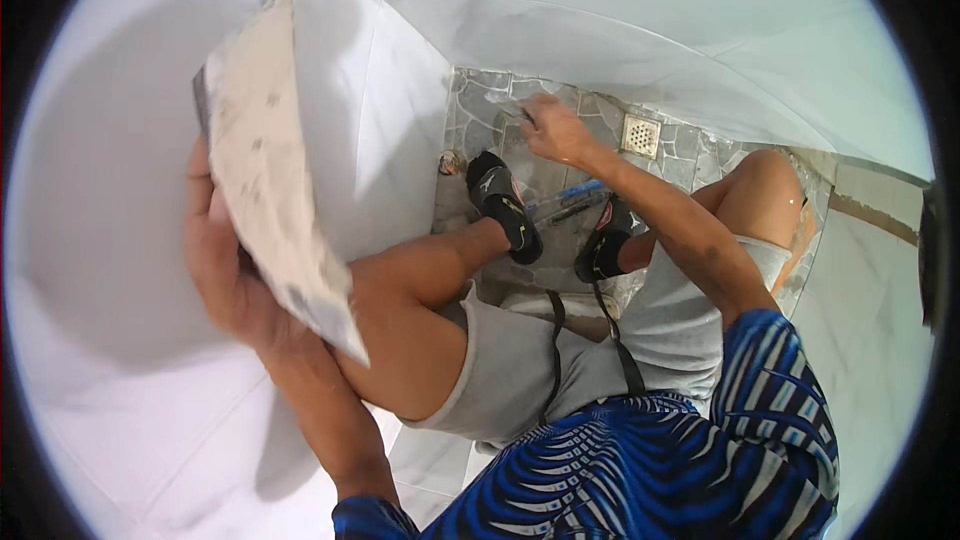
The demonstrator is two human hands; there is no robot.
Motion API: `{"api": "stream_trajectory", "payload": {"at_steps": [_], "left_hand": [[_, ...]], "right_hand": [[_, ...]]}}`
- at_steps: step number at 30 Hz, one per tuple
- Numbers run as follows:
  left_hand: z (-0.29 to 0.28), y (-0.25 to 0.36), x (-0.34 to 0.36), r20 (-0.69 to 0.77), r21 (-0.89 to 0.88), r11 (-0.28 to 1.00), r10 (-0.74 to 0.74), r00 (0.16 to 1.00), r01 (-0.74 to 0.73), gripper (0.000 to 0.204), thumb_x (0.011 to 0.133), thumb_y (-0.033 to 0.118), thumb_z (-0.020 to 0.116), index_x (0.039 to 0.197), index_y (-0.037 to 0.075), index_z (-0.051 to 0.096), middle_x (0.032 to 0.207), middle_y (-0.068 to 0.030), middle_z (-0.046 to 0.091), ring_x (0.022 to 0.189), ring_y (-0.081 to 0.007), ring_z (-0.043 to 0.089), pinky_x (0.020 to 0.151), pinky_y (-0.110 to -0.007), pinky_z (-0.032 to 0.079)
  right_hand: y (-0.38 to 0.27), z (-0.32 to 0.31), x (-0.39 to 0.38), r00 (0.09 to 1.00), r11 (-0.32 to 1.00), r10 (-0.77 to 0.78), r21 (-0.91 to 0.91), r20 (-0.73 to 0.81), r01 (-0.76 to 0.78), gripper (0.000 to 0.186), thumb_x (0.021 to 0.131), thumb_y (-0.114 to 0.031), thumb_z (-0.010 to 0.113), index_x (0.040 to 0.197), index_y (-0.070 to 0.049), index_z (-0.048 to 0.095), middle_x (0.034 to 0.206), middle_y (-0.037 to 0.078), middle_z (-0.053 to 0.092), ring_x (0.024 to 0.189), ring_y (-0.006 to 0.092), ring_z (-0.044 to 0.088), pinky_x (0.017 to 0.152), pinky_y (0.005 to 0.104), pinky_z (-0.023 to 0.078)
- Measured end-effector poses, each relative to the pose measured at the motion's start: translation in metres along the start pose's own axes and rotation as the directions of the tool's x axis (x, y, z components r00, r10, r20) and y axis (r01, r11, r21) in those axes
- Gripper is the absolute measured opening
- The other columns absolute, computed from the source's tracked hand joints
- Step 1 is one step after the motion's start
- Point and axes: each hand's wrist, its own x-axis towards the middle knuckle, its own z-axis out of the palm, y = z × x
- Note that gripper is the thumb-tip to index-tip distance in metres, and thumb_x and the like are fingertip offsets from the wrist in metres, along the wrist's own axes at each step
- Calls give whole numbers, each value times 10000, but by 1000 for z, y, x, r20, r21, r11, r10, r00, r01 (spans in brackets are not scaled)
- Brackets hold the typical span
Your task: The person applies grout between tiles, scooping paste from a spatula and smoothing it along the wall and floor seams with a scraper.
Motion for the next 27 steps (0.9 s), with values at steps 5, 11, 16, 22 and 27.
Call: {"api": "stream_trajectory", "payload": {"at_steps": [5,11,16,22,27], "left_hand": [[-4,-15,10,49,152,987,47,998,-54,476,896,176,406,1257,-135,400,1150,-206,539,1063,-242,533,928,-325,405],[-12,-27,16,96,232,970,54,994,-75,536,875,230,415,1253,-149,385,1153,-250,515,1083,-282,517,944,-341,386],[-12,-30,19,76,221,975,12,997,-28,594,844,251,427,1262,-166,367,1217,-279,483,1121,-307,497,980,-365,363],[-19,-21,19,0,376,926,-25,1000,23,613,834,256,440,1273,-164,352,1190,-260,490,1101,-276,500,961,-338,361],[-33,-25,14,97,351,935,2,995,-36,618,852,283,420,1283,-154,348,1139,-228,503,1049,-260,523,922,-317,388]], "right_hand": [[58,85,66,990,943,-81,-314,112,113,358,800,-152,574,1138,-36,563,1057,215,584,1041,376,540,904,462,454],[56,139,118,983,913,-184,-367,14,176,237,780,-113,541,978,-3,614,1029,182,586,997,349,553,837,432,484],[61,160,142,962,887,-252,-423,-101,187,190,741,-145,558,839,-1,635,954,153,570,977,307,545,790,418,490],[47,164,162,951,792,-306,-565,-41,230,205,740,-170,565,841,-7,639,946,121,569,998,292,518,773,397,490],[60,178,159,964,857,-189,-449,184,254,193,804,-173,551,918,-69,665,1003,122,617,998,267,555,813,386,496]]}}
